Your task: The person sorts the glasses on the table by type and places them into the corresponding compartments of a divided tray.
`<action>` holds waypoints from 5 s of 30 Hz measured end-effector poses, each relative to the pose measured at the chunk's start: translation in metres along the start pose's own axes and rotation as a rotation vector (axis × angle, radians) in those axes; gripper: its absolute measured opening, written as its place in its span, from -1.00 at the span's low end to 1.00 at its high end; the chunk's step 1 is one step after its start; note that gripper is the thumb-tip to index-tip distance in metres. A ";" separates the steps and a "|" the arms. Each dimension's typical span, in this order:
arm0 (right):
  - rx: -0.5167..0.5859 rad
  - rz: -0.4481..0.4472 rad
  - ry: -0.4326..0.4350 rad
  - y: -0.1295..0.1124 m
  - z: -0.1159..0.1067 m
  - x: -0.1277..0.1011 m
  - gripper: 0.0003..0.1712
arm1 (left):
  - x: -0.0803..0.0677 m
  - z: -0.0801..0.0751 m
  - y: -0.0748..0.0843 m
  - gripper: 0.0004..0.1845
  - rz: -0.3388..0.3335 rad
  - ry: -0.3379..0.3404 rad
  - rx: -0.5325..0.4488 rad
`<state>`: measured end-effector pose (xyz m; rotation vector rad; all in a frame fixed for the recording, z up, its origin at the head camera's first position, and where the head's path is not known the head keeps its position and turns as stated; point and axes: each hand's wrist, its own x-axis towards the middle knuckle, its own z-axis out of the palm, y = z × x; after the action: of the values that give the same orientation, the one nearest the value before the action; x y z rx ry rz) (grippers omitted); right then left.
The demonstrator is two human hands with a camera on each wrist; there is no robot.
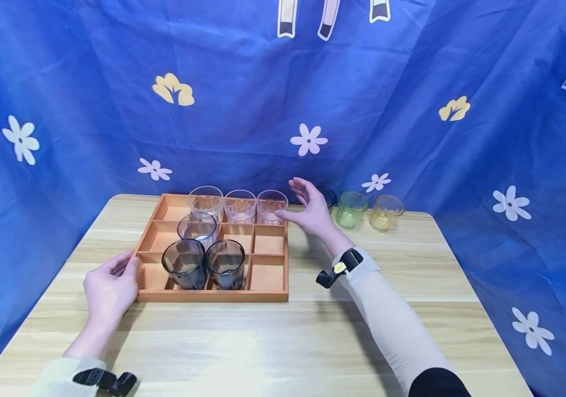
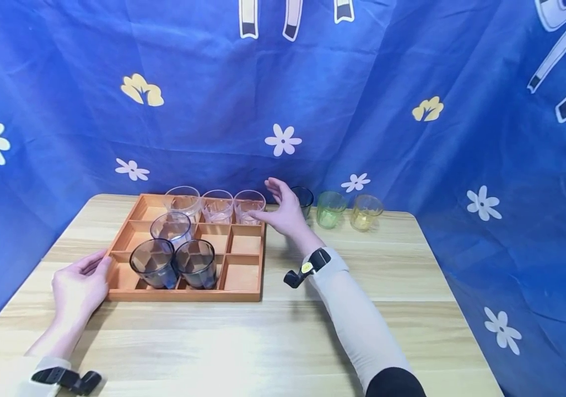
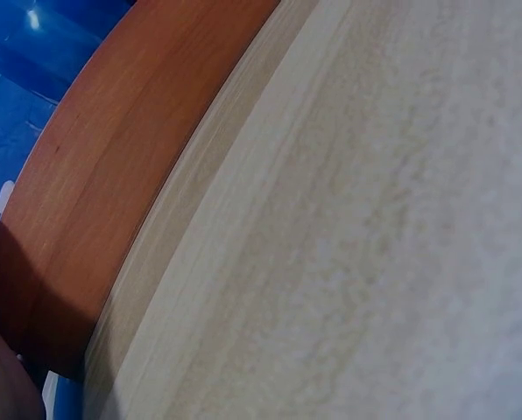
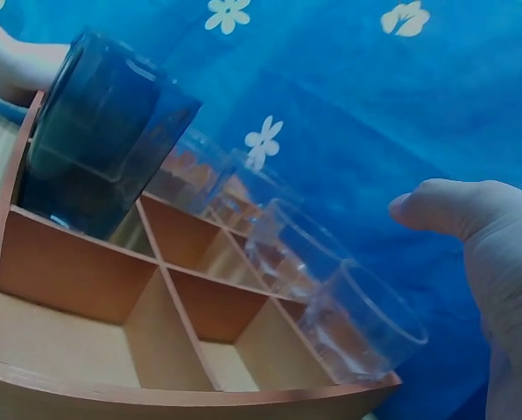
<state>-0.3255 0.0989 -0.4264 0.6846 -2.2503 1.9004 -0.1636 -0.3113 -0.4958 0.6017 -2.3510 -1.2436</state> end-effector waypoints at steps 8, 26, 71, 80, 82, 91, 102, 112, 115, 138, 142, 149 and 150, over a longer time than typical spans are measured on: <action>0.030 -0.052 0.084 -0.022 -0.024 -0.008 -0.03 | -0.001 -0.001 -0.001 -0.62 -0.007 0.000 0.005; -0.025 0.017 0.226 0.015 -0.074 -0.014 0.03 | -0.001 0.000 -0.002 -0.63 -0.004 -0.002 0.000; -0.197 0.128 0.311 0.070 -0.049 -0.021 -0.16 | -0.002 0.001 -0.001 -0.63 -0.011 -0.001 -0.013; -0.092 0.100 0.292 0.054 -0.046 -0.020 -0.14 | -0.001 0.000 0.000 -0.62 -0.032 -0.012 -0.002; -0.069 0.092 0.282 0.047 -0.046 -0.020 -0.13 | -0.001 0.000 -0.001 -0.62 -0.032 -0.013 0.000; -0.067 0.090 0.271 0.020 -0.043 -0.028 -0.19 | -0.001 0.001 -0.003 -0.65 0.026 0.014 -0.026; -0.044 0.087 0.224 -0.004 -0.042 -0.040 -0.16 | -0.001 0.000 -0.002 -0.63 -0.007 0.002 -0.010; -0.038 0.070 0.205 -0.018 -0.037 -0.055 -0.18 | -0.001 0.001 -0.002 -0.63 -0.001 0.000 -0.009; -0.033 0.050 0.194 -0.022 -0.034 -0.059 -0.20 | -0.001 0.001 -0.002 -0.62 -0.004 -0.002 -0.005; 0.012 0.020 0.065 -0.036 0.000 -0.087 -0.22 | 0.001 0.001 -0.004 -0.63 0.007 0.001 -0.024; 0.039 0.014 0.030 -0.037 0.008 -0.090 -0.19 | 0.000 0.001 -0.003 -0.63 0.004 0.003 -0.024; 0.074 -0.002 -0.056 -0.038 0.020 -0.096 -0.21 | 0.000 0.002 -0.004 -0.64 0.015 0.007 -0.037; 0.078 0.001 -0.070 -0.038 0.021 -0.097 -0.20 | 0.001 0.002 -0.004 -0.64 0.014 0.007 -0.035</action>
<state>-0.2198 0.0997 -0.4326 0.7721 -2.2275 2.0042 -0.1643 -0.3127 -0.5002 0.5763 -2.3194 -1.2714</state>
